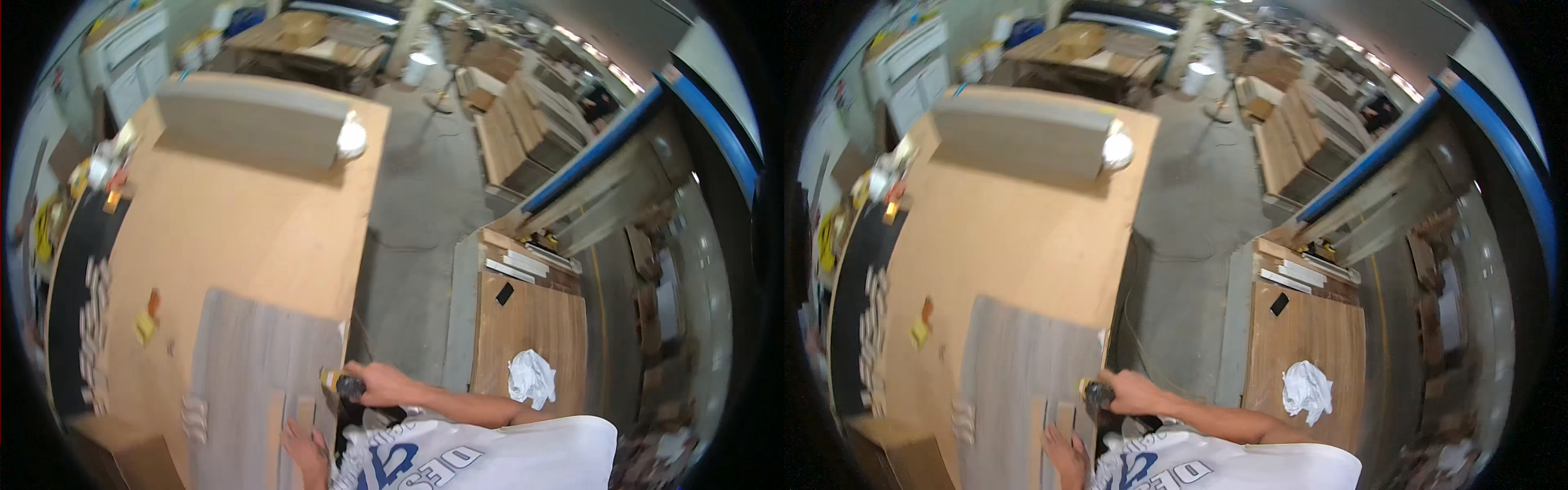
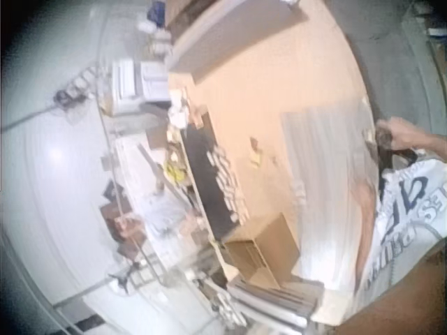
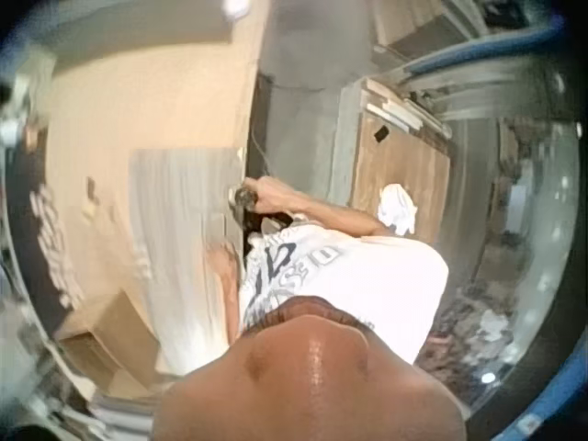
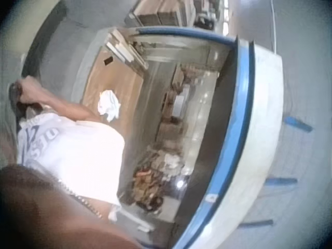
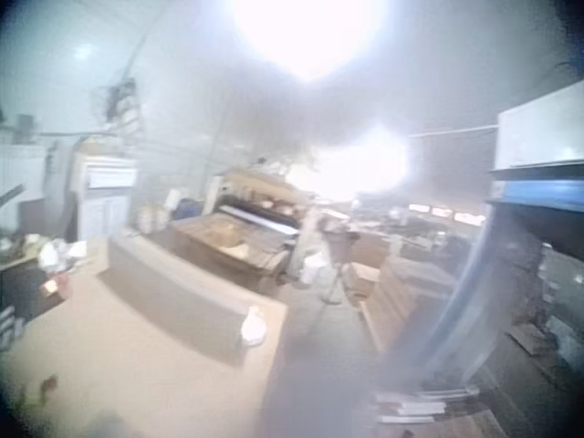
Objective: Assembling wooden panels and strips using a pneumatic nail gun in a furniture workshop.
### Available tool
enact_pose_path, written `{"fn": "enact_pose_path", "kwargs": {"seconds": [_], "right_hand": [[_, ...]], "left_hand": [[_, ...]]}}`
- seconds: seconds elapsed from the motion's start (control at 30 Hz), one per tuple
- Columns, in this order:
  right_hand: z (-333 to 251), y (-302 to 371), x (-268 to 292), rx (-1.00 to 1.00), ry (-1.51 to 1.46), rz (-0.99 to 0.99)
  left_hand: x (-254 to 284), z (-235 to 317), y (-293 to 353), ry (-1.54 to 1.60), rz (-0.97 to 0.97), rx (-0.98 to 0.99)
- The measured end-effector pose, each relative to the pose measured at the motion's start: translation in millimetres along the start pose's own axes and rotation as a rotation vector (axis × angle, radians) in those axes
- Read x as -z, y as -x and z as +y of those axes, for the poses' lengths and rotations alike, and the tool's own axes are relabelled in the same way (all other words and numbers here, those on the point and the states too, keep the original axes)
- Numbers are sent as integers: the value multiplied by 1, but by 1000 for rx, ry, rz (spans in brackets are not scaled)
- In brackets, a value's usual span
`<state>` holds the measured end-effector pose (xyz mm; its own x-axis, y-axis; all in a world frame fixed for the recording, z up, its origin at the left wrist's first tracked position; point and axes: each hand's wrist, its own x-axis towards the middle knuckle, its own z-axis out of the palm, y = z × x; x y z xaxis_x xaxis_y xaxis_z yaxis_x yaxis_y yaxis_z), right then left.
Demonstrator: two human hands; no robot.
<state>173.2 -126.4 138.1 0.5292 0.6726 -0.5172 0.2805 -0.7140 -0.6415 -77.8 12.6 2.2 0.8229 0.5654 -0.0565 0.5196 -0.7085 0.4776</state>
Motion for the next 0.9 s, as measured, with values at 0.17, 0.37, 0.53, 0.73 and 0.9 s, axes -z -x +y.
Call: {"fn": "enact_pose_path", "kwargs": {"seconds": [0.17, 0.37, 0.53, 0.73, 0.9], "right_hand": [[-5, 26, -10, -25, -61, 74], [-10, 18, -31, 4, -7, 99], [-25, 19, -44, 32, 61, -46], [-51, 19, -60, 90, 130, -138], [-53, 12, -68, 106, 69, -229]], "left_hand": [[13, 10, -19, 70, -53, -4], [-2, 2, -23, 8, 75, 90], [3, 0, -10, -22, 84, 80], [6, -2, -9, -26, 37, 71], [0, -2, -7, -11, 19, 69]]}}
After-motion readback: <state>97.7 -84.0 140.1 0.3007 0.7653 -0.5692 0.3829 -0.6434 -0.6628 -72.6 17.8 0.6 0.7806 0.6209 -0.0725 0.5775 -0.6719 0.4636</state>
